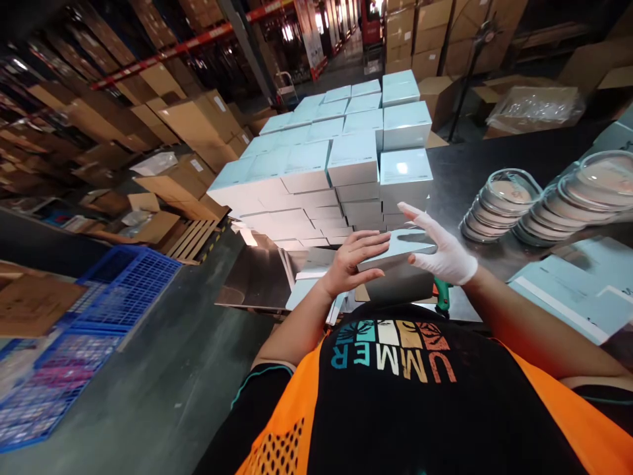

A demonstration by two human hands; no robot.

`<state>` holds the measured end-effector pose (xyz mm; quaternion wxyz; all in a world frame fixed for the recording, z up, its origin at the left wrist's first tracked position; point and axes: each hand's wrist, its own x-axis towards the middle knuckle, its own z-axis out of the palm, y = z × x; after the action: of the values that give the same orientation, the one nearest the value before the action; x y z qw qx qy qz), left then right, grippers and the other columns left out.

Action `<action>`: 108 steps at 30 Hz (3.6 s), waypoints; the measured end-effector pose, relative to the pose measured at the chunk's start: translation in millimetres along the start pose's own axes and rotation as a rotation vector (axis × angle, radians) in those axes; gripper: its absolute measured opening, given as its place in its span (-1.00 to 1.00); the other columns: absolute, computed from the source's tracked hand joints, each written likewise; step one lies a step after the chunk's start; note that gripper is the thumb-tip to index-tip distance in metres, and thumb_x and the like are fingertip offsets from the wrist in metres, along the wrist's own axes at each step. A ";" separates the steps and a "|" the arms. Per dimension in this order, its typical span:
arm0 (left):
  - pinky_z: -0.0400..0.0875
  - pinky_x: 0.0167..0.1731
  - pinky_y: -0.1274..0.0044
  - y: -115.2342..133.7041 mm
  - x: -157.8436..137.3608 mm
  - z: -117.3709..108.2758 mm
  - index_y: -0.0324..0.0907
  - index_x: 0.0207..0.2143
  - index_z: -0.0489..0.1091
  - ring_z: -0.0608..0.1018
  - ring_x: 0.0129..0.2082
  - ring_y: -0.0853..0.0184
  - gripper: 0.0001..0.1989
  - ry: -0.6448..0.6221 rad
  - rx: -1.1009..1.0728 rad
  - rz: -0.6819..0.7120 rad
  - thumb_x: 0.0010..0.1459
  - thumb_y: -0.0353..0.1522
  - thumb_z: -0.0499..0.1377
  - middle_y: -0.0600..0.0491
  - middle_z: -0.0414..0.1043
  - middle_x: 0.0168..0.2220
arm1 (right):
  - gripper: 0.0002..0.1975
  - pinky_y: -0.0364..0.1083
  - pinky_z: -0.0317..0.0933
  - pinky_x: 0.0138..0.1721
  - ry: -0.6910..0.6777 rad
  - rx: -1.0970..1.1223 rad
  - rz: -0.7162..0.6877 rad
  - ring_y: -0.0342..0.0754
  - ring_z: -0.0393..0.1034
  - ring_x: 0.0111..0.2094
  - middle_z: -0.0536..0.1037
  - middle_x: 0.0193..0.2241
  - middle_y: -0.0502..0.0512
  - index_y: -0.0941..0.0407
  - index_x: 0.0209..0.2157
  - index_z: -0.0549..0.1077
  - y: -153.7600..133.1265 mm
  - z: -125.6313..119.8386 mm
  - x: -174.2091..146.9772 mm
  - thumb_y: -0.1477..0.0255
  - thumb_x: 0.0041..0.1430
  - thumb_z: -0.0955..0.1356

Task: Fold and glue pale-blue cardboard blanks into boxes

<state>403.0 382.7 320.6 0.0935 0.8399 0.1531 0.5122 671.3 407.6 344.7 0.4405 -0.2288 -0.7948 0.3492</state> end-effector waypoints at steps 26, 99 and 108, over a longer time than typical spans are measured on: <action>0.46 0.31 0.27 -2.6 -32.0 -15.1 -0.07 0.29 0.52 0.58 0.29 0.11 -0.54 0.804 0.182 -0.532 0.49 -0.10 0.16 -0.12 0.58 0.26 | 0.36 0.32 0.13 0.45 -0.076 0.333 0.288 0.26 0.02 0.56 -0.38 0.64 0.18 -0.32 0.59 -0.29 49.0 11.0 20.7 -0.34 -0.01 0.50; 0.35 0.38 0.12 -22.0 -47.4 -0.9 -0.04 0.19 0.62 0.52 0.35 -0.02 -0.46 0.112 -0.300 -0.663 0.27 0.01 0.38 -0.17 0.53 0.32 | -0.51 0.33 0.11 0.43 -0.136 0.091 0.182 0.24 0.24 0.46 0.25 0.48 0.42 0.13 0.07 0.53 46.2 12.2 17.7 0.03 0.40 0.34; 0.44 0.31 0.17 -24.1 -23.7 3.6 0.01 0.09 0.68 0.62 0.24 0.06 -0.64 0.149 -0.286 -0.585 0.33 -0.10 0.35 -0.14 0.62 0.21 | -0.57 0.26 0.06 0.48 -0.258 0.011 0.076 0.20 0.15 0.51 0.18 0.53 0.33 0.10 0.15 0.54 43.6 -8.8 27.6 0.13 0.48 0.29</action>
<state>392.1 396.9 291.6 0.3419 0.6991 0.3208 0.5399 667.4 457.6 329.9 0.3223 -0.2097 -0.8336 0.3966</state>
